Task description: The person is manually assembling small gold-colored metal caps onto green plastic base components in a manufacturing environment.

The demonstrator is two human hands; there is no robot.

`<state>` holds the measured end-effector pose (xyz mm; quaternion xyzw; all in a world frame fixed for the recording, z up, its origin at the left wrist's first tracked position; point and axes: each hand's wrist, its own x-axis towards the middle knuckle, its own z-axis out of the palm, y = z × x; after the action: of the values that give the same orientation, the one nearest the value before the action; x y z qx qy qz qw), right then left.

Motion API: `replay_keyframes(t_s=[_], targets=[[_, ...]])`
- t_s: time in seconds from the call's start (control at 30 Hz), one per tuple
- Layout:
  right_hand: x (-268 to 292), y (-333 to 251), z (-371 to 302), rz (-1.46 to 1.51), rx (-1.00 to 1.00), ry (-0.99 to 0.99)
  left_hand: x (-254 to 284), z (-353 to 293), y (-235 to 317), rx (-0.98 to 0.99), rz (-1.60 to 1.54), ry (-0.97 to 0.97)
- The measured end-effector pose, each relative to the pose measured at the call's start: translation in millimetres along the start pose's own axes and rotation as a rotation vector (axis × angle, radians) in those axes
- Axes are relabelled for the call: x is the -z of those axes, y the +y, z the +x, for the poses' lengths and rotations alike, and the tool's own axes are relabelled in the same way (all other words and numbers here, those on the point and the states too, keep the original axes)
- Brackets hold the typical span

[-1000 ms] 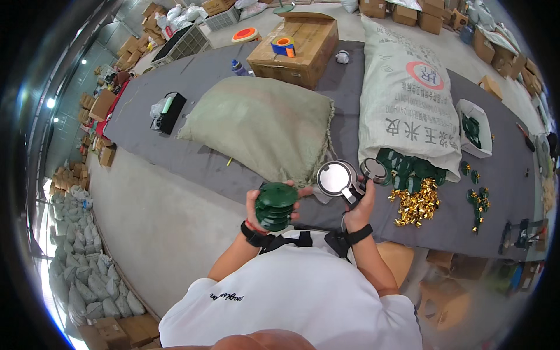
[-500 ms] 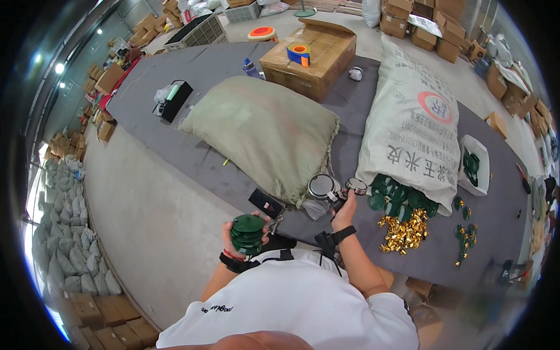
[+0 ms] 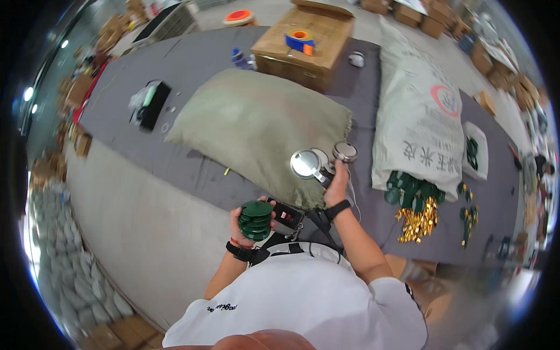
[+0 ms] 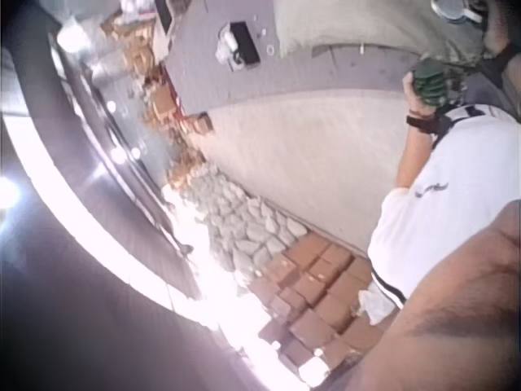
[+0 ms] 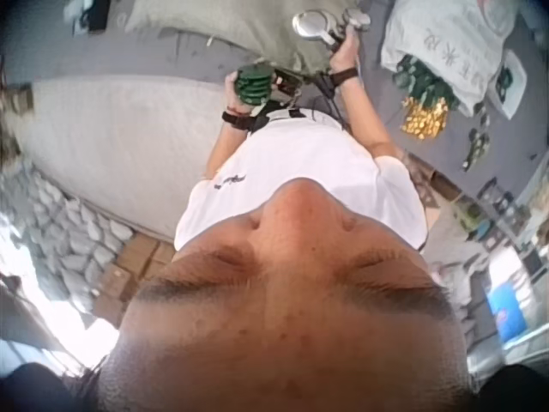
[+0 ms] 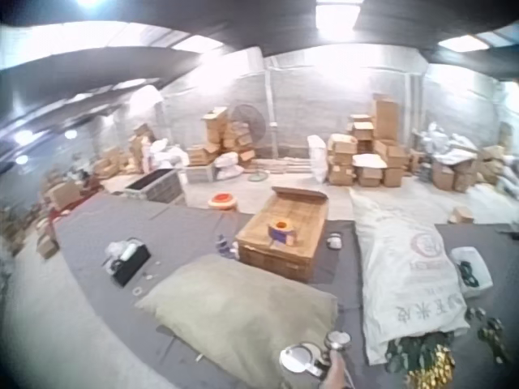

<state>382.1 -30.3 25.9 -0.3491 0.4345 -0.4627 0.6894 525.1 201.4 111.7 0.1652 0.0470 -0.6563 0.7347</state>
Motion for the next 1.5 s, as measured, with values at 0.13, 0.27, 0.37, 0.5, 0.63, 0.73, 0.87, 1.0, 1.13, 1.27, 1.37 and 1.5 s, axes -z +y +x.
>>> replay_keyframes(t_s=[0.13, 0.27, 0.37, 0.5, 0.63, 0.73, 0.87, 1.0, 1.13, 1.27, 1.37, 1.5], targets=[[-29, -14, 6, 0.124, -0.074, 0.124, 25, 2, 25, 0.057, 0.021, 0.056], [-5, -13, 19, 0.114, -0.015, 0.323, 39, 4, 42, 0.126, 0.013, 0.119], [12, -10, 28, 0.102, -0.095, 0.5, 51, 10, 47, 0.137, 0.001, 0.174], [70, 32, 75, -0.204, 0.108, 0.582, 40, 27, 37, 0.12, -0.003, 0.251], [100, 23, 118, -0.683, 0.164, 0.302, 23, 44, 18, 0.064, 0.068, 0.272], [120, 21, 164, -0.848, 0.112, 0.168, 13, 46, 3, 0.002, 0.107, 0.335], [130, 22, 216, -0.862, 0.07, 0.001, 5, 48, -21, -0.054, 0.123, 0.43], [139, 23, 254, -0.829, -0.078, -0.191, -6, 57, -44, -0.115, 0.152, 0.446], [153, 37, 276, -0.656, -0.314, -0.198, -17, 63, -63, -0.142, 0.131, 0.431], [153, 33, 272, -0.596, -0.504, -0.168, -21, 62, -74, -0.164, 0.164, 0.454], [177, 56, 279, -0.697, -0.418, -0.166, -22, 67, -80, -0.175, 0.087, 0.465], [174, 58, 262, -0.85, -0.252, -0.099, -28, 72, -83, -0.155, 0.09, 0.452]])
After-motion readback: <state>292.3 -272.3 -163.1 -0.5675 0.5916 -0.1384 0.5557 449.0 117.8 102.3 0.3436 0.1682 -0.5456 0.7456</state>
